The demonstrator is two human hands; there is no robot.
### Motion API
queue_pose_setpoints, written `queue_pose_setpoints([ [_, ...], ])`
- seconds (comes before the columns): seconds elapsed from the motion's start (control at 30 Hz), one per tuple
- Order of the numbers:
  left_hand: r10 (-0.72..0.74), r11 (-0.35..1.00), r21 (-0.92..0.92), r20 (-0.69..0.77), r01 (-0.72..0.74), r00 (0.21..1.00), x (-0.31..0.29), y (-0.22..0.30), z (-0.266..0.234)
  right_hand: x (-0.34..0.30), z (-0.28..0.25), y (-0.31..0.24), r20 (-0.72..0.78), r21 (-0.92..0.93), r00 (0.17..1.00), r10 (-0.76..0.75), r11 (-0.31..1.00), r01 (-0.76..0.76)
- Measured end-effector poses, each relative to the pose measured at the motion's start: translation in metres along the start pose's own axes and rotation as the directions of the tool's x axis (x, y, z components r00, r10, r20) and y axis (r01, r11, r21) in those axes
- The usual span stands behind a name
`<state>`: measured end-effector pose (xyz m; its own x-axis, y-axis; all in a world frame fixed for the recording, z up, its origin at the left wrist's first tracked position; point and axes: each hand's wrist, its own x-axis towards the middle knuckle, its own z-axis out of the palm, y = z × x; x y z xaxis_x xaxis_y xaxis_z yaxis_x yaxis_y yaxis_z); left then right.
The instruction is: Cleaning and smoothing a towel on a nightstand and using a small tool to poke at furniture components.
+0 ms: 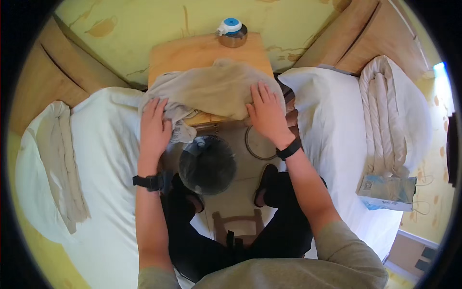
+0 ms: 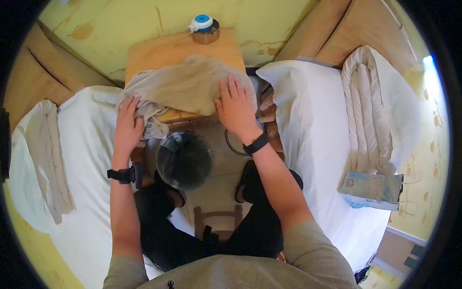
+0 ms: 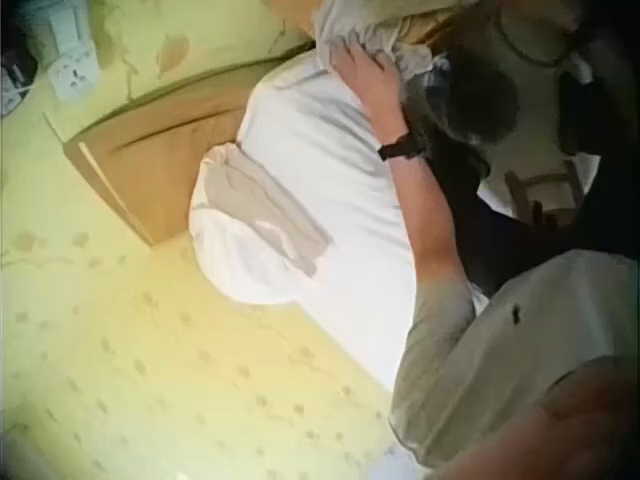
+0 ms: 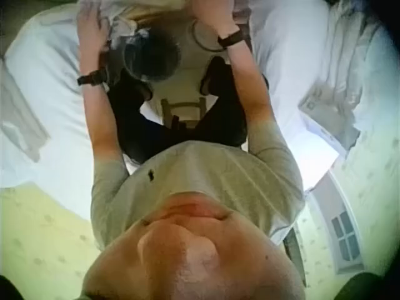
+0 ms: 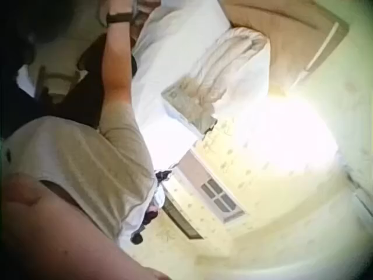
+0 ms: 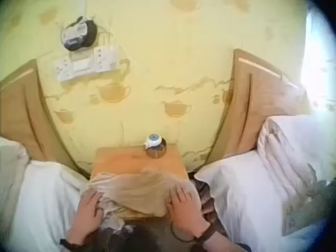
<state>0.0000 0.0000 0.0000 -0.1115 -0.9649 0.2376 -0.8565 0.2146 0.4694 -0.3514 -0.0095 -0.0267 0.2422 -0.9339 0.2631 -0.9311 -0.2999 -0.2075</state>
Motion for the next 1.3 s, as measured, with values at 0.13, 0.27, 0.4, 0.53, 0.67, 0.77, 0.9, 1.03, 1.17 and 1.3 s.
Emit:
queue_pose_setpoints([
  [0.13,0.078,0.997,0.000,0.007,-0.078,0.997,-0.002,0.000,0.001,-0.002,-0.008,-0.015,-0.027,-0.014,0.999,-0.040,0.999,0.039],
  [0.27,0.107,0.992,0.064,0.008,-0.107,0.994,0.000,-0.007,0.012,-0.010,-0.001,-0.030,-0.049,-0.013,0.988,-0.149,0.989,0.149],
  [0.4,0.094,0.991,0.096,0.018,-0.096,0.995,-0.004,-0.003,0.008,0.004,-0.008,-0.001,-0.061,0.150,0.985,-0.159,0.975,0.167],
  [0.53,0.141,0.986,0.091,0.011,-0.141,0.990,0.001,0.002,0.010,0.008,-0.008,0.022,-0.080,0.098,0.997,0.003,0.995,0.005],
  [0.67,0.141,0.981,0.133,0.017,-0.142,0.990,-0.001,0.002,0.009,0.000,0.004,-0.017,-0.084,-0.034,0.993,-0.088,0.996,0.085],
  [0.77,0.134,0.985,0.112,0.010,-0.134,0.991,-0.004,0.005,0.009,-0.005,0.000,-0.036,-0.064,0.027,0.981,-0.181,0.983,0.183],
  [0.9,0.149,0.982,0.120,-0.021,-0.146,0.989,-0.007,-0.004,0.008,0.011,-0.011,-0.006,-0.001,0.211,0.989,-0.149,0.966,0.146],
  [1.03,0.150,0.984,0.101,0.007,-0.150,0.989,-0.003,0.003,0.008,0.016,-0.005,0.015,-0.055,0.067,0.998,-0.026,0.997,0.030],
  [1.17,0.110,0.984,0.139,0.023,-0.112,0.994,-0.003,0.003,0.012,0.002,0.006,-0.016,0.006,0.006,0.994,-0.110,0.994,0.110],
  [1.3,0.093,0.991,0.098,-0.018,-0.091,0.995,-0.005,0.004,0.005,0.004,-0.013,-0.021,0.080,0.253,0.961,-0.265,0.938,0.237],
])
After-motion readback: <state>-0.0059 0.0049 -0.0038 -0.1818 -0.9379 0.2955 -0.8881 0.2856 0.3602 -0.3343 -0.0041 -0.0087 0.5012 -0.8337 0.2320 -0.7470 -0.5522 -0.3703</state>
